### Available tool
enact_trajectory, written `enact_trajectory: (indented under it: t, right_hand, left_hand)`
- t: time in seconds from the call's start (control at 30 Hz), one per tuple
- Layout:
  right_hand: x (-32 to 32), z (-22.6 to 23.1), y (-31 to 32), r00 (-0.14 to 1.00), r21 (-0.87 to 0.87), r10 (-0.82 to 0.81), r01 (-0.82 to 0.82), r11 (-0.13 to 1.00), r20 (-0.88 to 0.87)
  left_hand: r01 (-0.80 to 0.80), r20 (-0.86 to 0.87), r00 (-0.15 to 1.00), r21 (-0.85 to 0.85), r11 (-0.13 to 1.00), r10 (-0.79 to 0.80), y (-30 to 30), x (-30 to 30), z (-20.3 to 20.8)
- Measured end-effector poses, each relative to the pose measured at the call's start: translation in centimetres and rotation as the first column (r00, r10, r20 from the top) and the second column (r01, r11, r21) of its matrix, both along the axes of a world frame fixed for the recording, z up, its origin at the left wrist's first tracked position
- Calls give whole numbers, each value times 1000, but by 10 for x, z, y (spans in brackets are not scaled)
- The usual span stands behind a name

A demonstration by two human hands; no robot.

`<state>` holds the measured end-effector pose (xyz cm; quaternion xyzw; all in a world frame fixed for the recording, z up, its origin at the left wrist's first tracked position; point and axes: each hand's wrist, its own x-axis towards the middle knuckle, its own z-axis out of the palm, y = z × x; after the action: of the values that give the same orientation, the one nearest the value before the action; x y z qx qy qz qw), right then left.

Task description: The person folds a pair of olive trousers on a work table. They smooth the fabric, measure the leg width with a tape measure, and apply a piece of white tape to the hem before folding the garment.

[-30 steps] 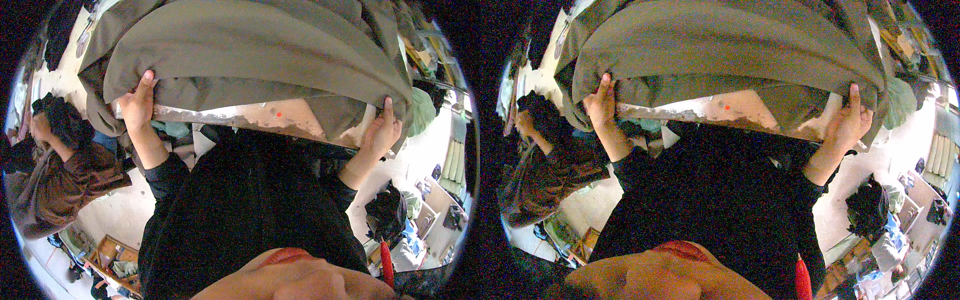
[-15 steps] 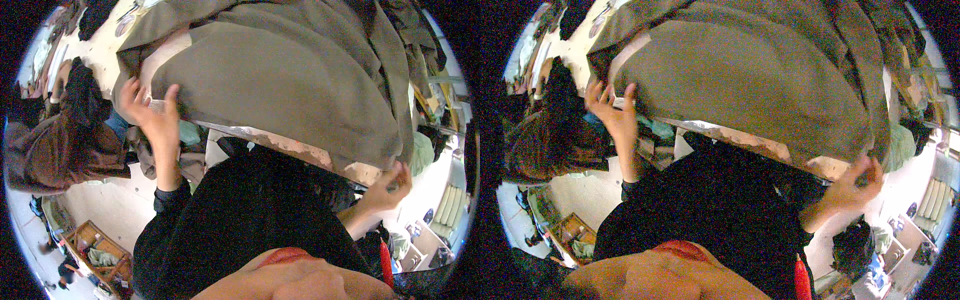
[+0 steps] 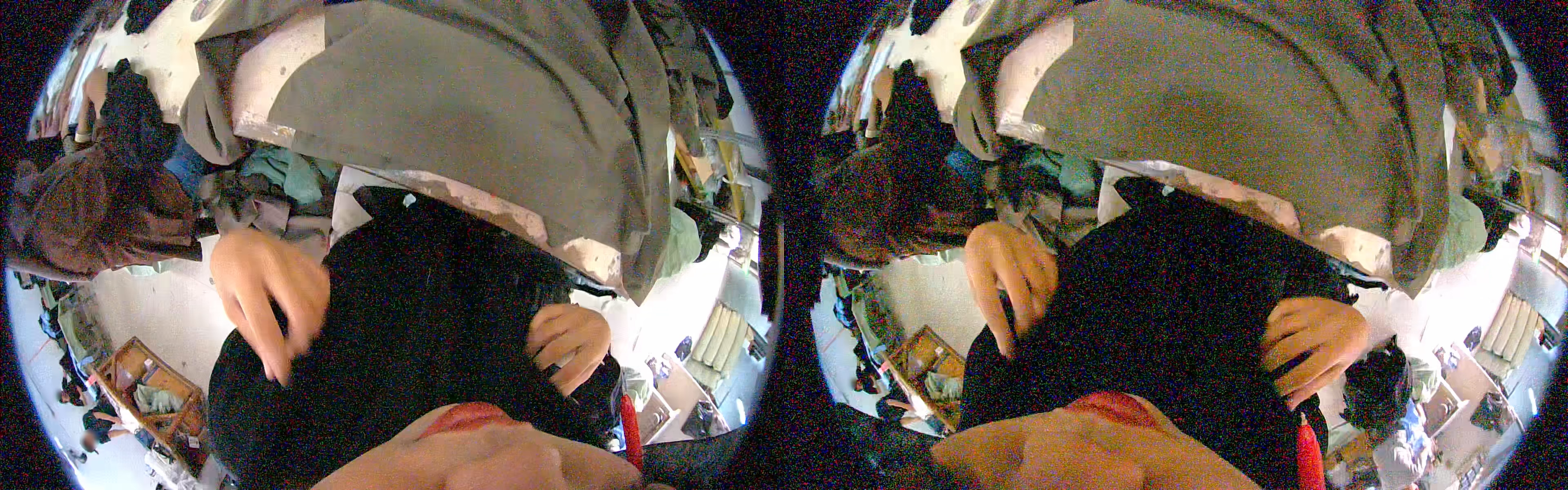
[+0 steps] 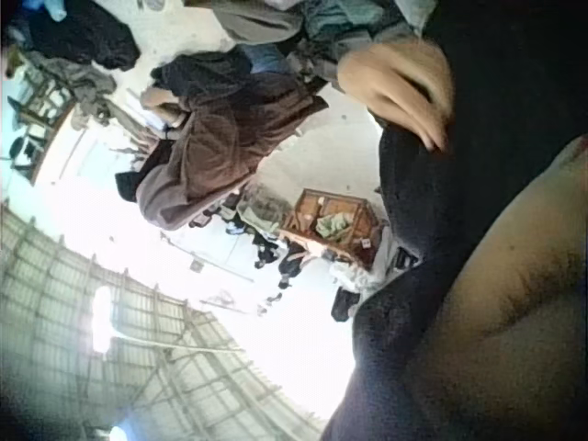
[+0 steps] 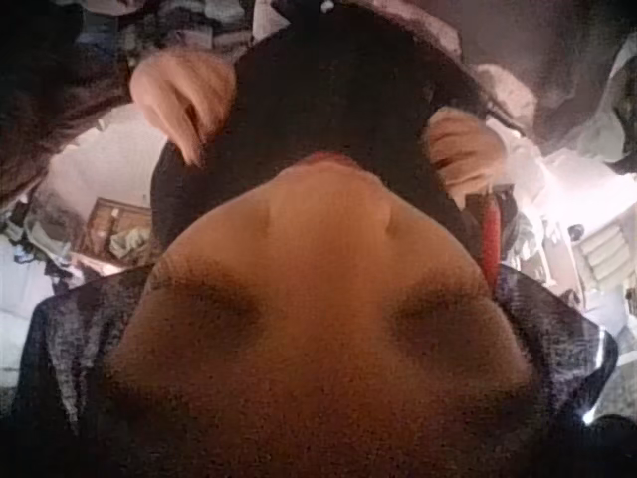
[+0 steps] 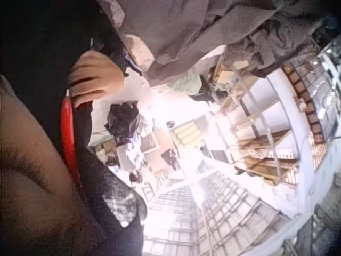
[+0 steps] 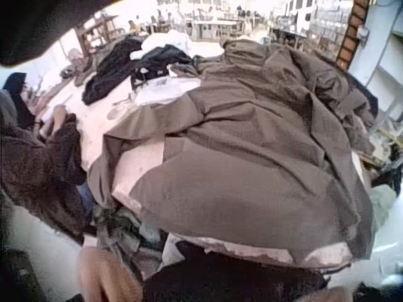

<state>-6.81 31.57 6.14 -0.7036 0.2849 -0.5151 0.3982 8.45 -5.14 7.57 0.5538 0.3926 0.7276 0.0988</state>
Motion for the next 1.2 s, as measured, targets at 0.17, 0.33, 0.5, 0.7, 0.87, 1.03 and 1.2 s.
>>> enact_trajectory:
  t: [0.17,0.33,0.5,0.7,0.87,1.03,1.2]
  right_hand:
    - [6,3,-9,993,59,112,-114,992,29]
    - [11,3,-5,972,-37,219,-216,976,81]
    - [22,7,0,997,-55,-66,64,996,-37]
    - [31,28,17,945,-97,-327,326,940,6]
    - [20,58,69,739,-281,-656,604,746,-153]
    - [17,68,113,523,-322,-811,745,584,-263]
    - [28,75,142,225,-302,-889,883,359,-399]
  left_hand:
    - [-78,50,992,-476,876,115,2,16,-24]
    - [29,108,994,-183,983,-9,-5,35,-29]
    - [-141,32,985,-401,905,168,1,45,-15]
    - [-110,18,991,-414,903,129,-8,54,-15]
    - [-276,-4,948,-501,820,317,-40,75,12]
    - [-644,-330,728,-628,436,601,-77,117,73]
    - [-774,-522,352,-629,-72,777,-94,172,114]
